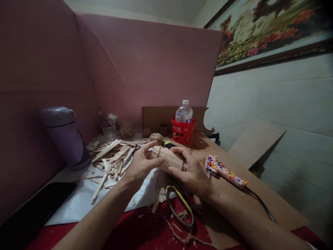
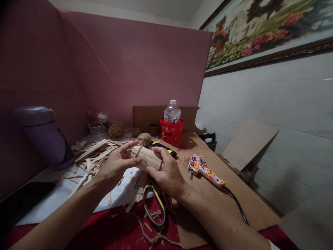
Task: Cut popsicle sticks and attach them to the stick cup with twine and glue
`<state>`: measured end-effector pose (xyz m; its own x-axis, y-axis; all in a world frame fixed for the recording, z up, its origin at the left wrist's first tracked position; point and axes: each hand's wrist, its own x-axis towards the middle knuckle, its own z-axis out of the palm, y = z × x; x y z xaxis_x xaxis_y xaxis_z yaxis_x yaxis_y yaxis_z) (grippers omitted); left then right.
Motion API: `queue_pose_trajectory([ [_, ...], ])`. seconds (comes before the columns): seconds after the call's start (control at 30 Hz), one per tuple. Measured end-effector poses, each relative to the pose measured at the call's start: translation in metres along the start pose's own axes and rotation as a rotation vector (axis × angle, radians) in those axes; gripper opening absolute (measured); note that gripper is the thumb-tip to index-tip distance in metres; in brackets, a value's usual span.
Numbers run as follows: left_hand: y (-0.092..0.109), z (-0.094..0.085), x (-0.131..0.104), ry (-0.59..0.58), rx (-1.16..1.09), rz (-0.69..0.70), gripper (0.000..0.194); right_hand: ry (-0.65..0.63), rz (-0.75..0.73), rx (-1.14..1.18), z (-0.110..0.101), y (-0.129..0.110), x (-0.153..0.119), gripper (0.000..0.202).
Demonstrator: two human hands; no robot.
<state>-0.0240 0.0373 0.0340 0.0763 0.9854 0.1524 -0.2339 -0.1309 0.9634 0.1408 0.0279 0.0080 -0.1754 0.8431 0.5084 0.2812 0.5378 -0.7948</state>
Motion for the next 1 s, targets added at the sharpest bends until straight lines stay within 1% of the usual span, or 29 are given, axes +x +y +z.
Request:
queue_pose_trajectory([
  [0.13, 0.001, 0.001, -0.002, 0.017, 0.007, 0.010, 0.072, 0.002, 0.001, -0.019, 0.001, -0.001, 0.000, 0.045],
  [0.3, 0.006, 0.006, -0.004, 0.049, 0.035, -0.013, 0.067, -0.004, -0.011, -0.025, 0.001, -0.002, 0.000, 0.046],
  [0.4, 0.007, 0.007, -0.003, 0.058, 0.041, 0.003, 0.071, -0.007, -0.003, -0.018, 0.001, -0.002, 0.000, 0.046],
  [0.6, 0.003, 0.002, -0.001, 0.052, 0.057, 0.026, 0.074, -0.008, 0.005, 0.029, 0.001, 0.000, -0.001, 0.047],
  [0.73, -0.001, -0.001, 0.001, 0.020, 0.022, 0.008, 0.074, 0.003, 0.007, 0.040, 0.001, 0.001, 0.000, 0.045],
  [0.83, -0.003, -0.004, 0.002, 0.013, 0.023, 0.003, 0.070, 0.008, 0.021, 0.049, 0.001, 0.001, 0.001, 0.042],
  [0.9, -0.005, -0.005, 0.003, 0.008, 0.022, 0.024, 0.064, 0.015, 0.038, 0.053, 0.001, 0.000, 0.002, 0.042],
  [0.97, -0.006, -0.007, 0.004, 0.000, 0.018, 0.066, 0.055, 0.022, 0.054, 0.057, 0.001, 0.000, 0.002, 0.043],
  [1.0, -0.006, -0.007, 0.005, 0.010, 0.024, 0.095, 0.047, 0.025, 0.059, 0.058, 0.001, 0.000, 0.002, 0.043],
])
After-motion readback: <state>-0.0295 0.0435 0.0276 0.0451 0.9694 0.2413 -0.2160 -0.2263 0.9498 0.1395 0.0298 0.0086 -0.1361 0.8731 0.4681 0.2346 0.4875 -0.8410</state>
